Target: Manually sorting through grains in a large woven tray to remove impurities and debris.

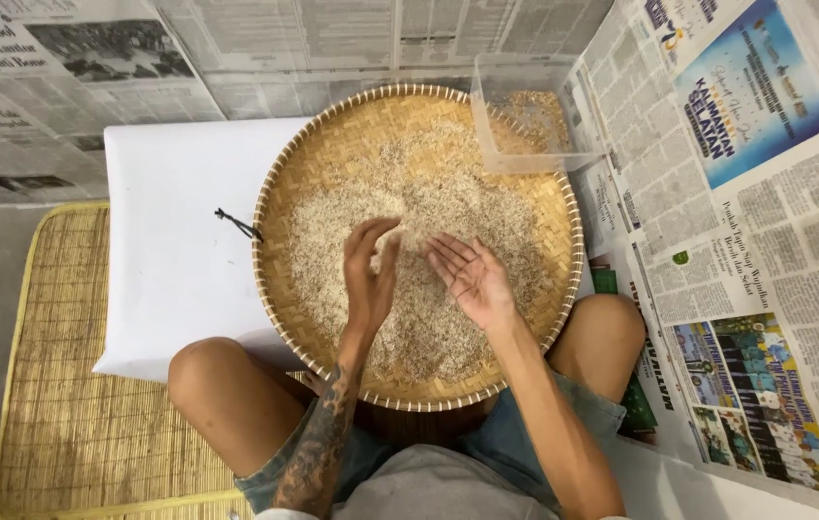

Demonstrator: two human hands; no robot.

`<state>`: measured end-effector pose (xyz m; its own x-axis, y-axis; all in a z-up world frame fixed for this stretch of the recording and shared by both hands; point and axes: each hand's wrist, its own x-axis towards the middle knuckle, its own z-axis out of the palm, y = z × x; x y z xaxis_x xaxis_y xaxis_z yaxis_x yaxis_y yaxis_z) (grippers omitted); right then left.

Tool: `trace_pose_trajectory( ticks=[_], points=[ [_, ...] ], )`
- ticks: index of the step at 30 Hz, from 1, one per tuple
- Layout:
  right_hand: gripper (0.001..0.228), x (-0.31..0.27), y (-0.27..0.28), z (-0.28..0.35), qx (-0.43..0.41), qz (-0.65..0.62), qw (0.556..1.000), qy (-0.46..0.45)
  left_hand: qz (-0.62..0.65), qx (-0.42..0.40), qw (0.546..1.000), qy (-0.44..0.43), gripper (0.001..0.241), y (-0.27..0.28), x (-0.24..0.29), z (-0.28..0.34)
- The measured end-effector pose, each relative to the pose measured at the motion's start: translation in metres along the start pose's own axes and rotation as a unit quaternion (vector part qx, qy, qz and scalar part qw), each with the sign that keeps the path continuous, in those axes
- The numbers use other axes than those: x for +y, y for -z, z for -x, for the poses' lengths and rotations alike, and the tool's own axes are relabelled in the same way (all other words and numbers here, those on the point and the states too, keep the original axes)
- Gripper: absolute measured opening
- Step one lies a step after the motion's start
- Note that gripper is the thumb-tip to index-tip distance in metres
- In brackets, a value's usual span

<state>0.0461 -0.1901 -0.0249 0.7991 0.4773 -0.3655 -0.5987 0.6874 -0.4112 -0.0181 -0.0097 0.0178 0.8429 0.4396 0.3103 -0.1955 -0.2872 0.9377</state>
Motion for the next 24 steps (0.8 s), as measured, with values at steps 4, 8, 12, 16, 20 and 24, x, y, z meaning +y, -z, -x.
trace_pose_trajectory(
  ticks=[4, 8, 12, 16, 20, 24],
  points=[
    [0.050, -0.059, -0.046, -0.022, -0.087, 0.089, 0.991, 0.054, -0.063, 0.013, 0.998, 0.001, 0.021, 0.009, -0.019, 0.024],
    [0.066, -0.131, -0.146, -0.012, 0.001, 0.359, 0.912, 0.199, -0.161, 0.011, 0.986, -0.028, 0.028, 0.001, -0.017, 0.046],
    [0.057, -0.168, -0.114, -0.042, 0.066, 0.678, 0.560, 0.472, -0.238, -0.067, 0.961, -0.121, 0.074, -0.011, 0.012, 0.061],
    [0.048, -0.108, -0.081, 0.022, 0.072, 0.560, 0.620, 0.545, -0.239, -0.256, 0.919, -0.183, 0.047, -0.030, 0.034, 0.064],
    [0.043, -0.068, 0.005, 0.040, 0.163, 0.578, 0.649, 0.467, -0.326, -0.335, 0.828, -0.311, 0.062, -0.060, 0.011, 0.047],
    [0.042, -0.067, 0.035, 0.041, 0.137, 0.657, 0.668, 0.322, -0.377, -0.302, 0.818, -0.312, 0.063, -0.089, -0.040, 0.022]
  ],
)
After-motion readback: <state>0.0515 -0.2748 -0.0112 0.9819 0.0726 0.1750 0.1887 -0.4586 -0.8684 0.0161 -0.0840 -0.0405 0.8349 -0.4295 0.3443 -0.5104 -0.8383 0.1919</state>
